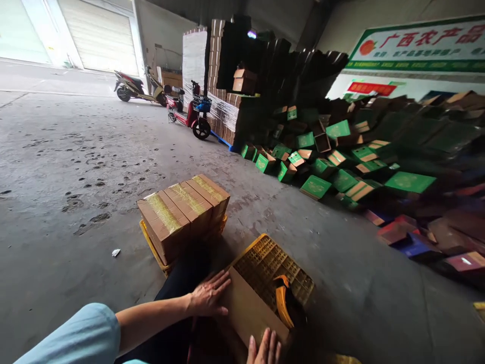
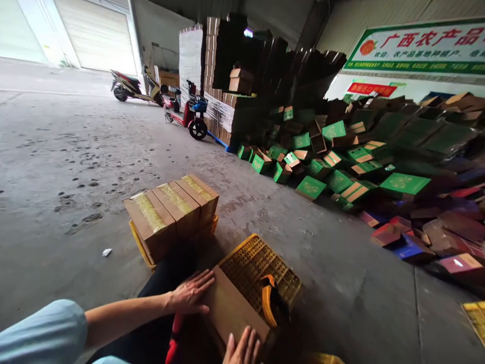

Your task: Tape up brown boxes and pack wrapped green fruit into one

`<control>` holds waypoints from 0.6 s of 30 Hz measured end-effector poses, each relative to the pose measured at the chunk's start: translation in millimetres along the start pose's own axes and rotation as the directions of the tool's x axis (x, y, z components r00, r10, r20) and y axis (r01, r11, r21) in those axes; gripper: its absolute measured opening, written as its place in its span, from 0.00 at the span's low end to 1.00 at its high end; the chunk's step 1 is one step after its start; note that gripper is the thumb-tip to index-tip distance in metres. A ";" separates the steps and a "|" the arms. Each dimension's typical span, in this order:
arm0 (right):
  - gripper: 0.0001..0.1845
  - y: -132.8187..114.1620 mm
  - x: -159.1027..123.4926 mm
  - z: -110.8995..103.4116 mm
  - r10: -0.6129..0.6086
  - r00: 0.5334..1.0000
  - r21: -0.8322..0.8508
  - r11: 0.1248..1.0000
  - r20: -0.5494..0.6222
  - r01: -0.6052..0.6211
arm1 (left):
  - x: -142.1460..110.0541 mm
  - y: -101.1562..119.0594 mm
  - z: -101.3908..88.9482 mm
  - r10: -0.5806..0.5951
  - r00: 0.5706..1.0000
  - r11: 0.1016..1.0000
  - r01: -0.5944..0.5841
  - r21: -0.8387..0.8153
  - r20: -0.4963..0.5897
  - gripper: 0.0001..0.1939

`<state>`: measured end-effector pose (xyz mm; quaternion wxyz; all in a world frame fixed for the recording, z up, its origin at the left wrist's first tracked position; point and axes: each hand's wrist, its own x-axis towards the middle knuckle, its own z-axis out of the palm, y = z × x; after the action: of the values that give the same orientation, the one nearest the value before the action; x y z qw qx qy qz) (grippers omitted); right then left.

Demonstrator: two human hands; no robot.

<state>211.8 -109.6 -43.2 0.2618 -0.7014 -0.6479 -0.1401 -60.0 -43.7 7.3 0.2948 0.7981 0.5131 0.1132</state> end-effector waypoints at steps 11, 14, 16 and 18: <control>0.37 -107.8 5.5 -14.5 -0.129 0.896 0.090 0.991 0.424 0.100 | -11.6 -5.7 22.5 0.084 0.995 0.995 -0.080 0.061 -0.058 0.62; 0.37 -108.8 7.8 -12.8 -0.189 0.883 0.167 0.978 0.429 0.128 | -14.3 -6.4 22.6 0.084 0.993 0.991 -0.074 0.113 -0.087 0.62; 0.36 -97.0 7.7 -17.1 -0.196 0.890 0.178 0.975 0.412 0.132 | -14.4 -3.7 21.7 0.049 0.996 0.989 -0.039 0.140 -0.070 0.65; 0.35 -81.2 6.6 -22.9 -0.160 0.909 0.157 0.982 0.385 0.106 | -13.5 0.1 20.4 0.018 0.999 0.989 -0.011 0.150 -0.042 0.66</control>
<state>136.0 -114.8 -5.8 0.1613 -0.6506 -0.7415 0.0303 -56.1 -62.9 -7.3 0.2221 0.8190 0.5207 0.0939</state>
